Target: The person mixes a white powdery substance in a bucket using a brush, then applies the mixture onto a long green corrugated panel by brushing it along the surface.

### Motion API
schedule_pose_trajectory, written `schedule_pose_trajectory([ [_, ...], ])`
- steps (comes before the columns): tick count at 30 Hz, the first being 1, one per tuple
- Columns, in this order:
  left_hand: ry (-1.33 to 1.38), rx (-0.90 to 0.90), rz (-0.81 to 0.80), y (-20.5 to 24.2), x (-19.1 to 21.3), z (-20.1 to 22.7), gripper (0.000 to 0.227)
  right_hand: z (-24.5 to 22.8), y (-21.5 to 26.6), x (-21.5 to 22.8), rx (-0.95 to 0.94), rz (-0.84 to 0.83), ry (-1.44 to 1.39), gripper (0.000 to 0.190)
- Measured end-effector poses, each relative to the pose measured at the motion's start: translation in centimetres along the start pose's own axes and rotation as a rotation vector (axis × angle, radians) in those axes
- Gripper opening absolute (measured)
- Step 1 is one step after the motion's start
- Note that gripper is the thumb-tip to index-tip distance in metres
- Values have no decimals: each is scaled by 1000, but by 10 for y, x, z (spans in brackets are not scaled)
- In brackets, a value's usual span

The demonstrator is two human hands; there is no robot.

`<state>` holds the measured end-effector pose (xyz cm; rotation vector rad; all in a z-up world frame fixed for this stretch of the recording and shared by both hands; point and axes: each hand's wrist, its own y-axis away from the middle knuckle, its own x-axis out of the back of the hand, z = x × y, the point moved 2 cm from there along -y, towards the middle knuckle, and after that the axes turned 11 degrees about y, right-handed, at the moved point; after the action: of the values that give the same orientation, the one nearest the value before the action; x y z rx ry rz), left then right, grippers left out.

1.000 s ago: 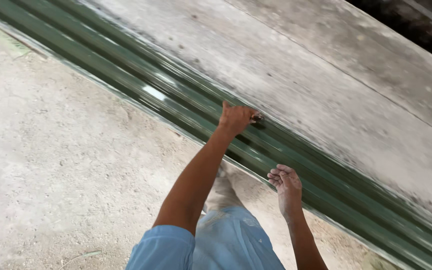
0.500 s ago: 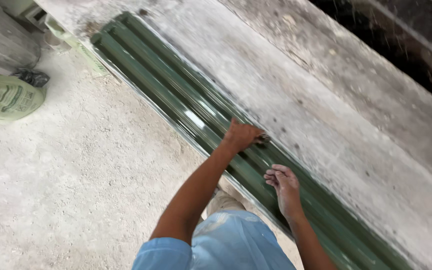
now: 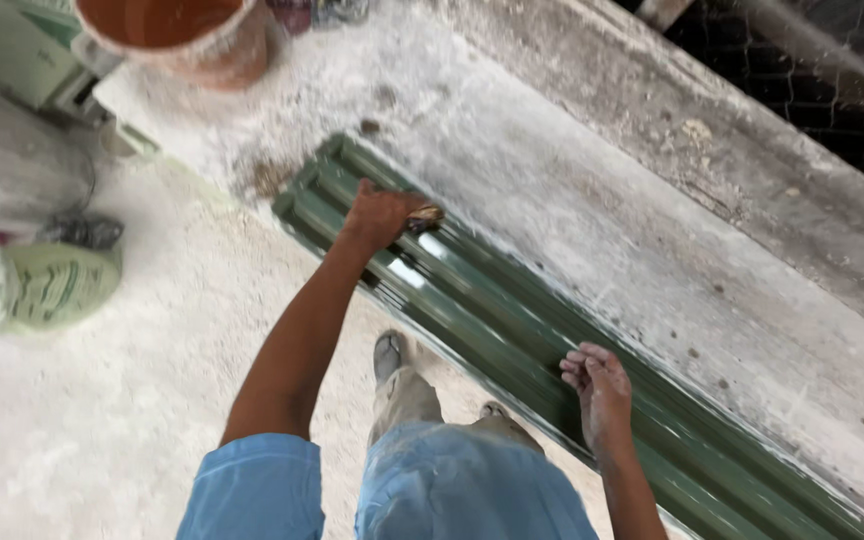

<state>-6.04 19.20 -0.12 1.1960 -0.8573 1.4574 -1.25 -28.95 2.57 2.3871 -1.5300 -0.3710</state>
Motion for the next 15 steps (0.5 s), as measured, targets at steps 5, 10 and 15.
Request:
schedule_pose_trajectory([
  [5,-263,-114,6,2,54,-104,57,-15,10,-66,57,33,130,27],
  [10,-153,-29,-83,-14,86,-136,20,-30,21,-98,66,72,149,28],
  [15,104,-43,-67,-14,95,-133,26,-26,45,-92,25,187,170,28],
])
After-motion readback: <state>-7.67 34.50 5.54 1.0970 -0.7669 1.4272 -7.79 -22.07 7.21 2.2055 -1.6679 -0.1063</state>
